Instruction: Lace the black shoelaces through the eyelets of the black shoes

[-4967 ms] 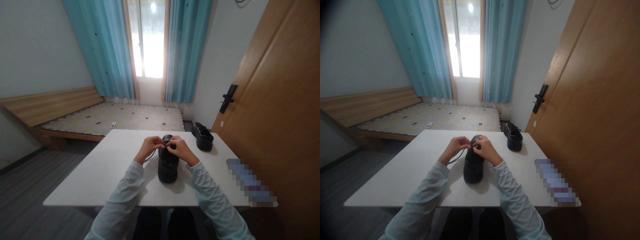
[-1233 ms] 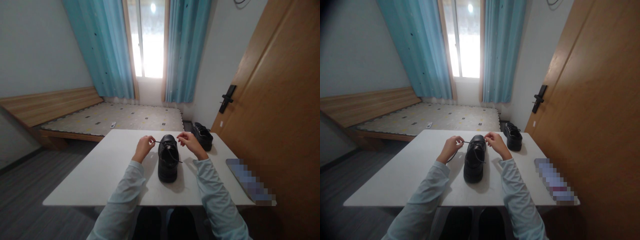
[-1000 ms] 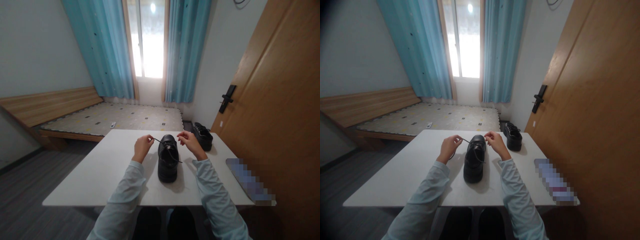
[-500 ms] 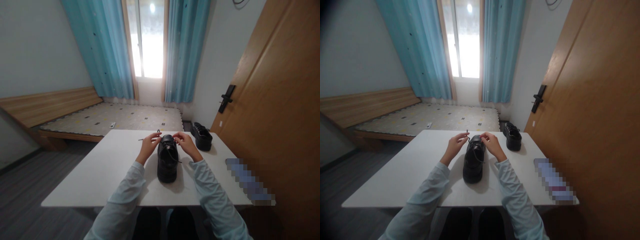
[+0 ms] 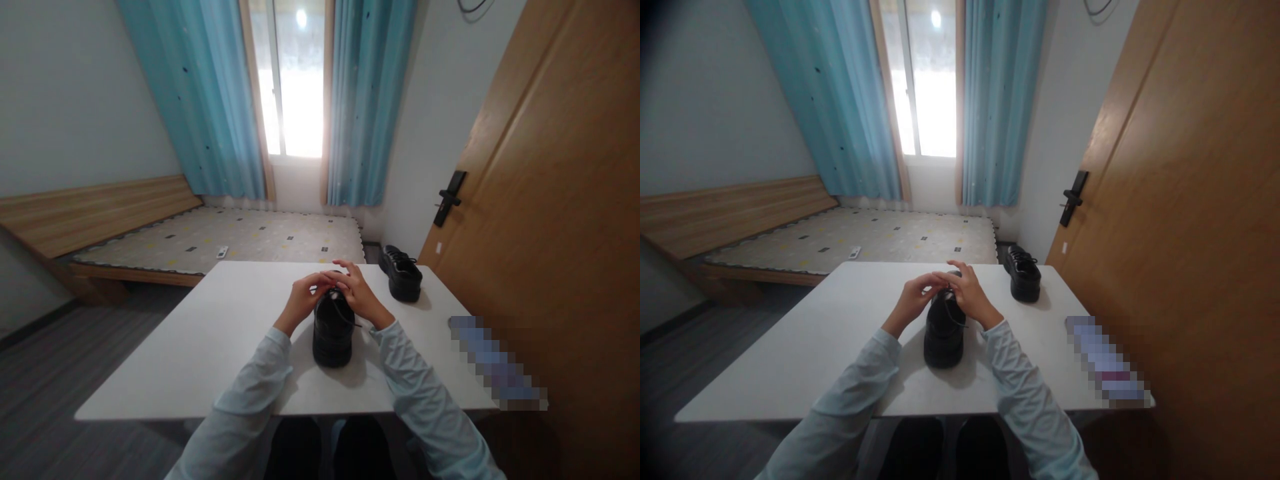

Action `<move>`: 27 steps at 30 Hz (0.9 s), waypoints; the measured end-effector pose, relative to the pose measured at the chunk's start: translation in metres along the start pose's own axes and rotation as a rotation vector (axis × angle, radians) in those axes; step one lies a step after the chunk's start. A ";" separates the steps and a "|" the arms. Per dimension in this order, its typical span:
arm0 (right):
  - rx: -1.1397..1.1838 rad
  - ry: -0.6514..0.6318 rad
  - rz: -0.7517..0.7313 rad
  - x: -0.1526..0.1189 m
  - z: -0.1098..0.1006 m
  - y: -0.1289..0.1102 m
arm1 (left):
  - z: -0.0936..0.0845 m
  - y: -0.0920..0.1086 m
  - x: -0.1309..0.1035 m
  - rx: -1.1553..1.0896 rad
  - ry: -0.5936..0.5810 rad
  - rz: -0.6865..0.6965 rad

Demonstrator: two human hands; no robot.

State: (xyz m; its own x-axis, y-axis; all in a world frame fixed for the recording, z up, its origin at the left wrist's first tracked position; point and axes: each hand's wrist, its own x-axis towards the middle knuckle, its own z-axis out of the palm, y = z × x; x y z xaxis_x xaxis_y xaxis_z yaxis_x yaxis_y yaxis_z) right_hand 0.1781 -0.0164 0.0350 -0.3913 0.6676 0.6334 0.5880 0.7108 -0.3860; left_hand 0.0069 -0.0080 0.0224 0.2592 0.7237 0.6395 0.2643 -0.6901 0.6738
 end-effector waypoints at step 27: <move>0.133 0.346 0.567 -0.006 -0.052 0.050 | -0.010 -0.026 0.002 0.188 0.286 -0.123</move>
State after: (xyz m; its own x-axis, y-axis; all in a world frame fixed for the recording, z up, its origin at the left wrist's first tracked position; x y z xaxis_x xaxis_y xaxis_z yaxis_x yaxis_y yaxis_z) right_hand 0.2462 0.0034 0.0467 0.2136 0.8517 0.4785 0.5350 0.3078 -0.7868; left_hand -0.0089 0.0113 0.0096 -0.0481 0.7556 0.6533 0.4507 -0.5672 0.6893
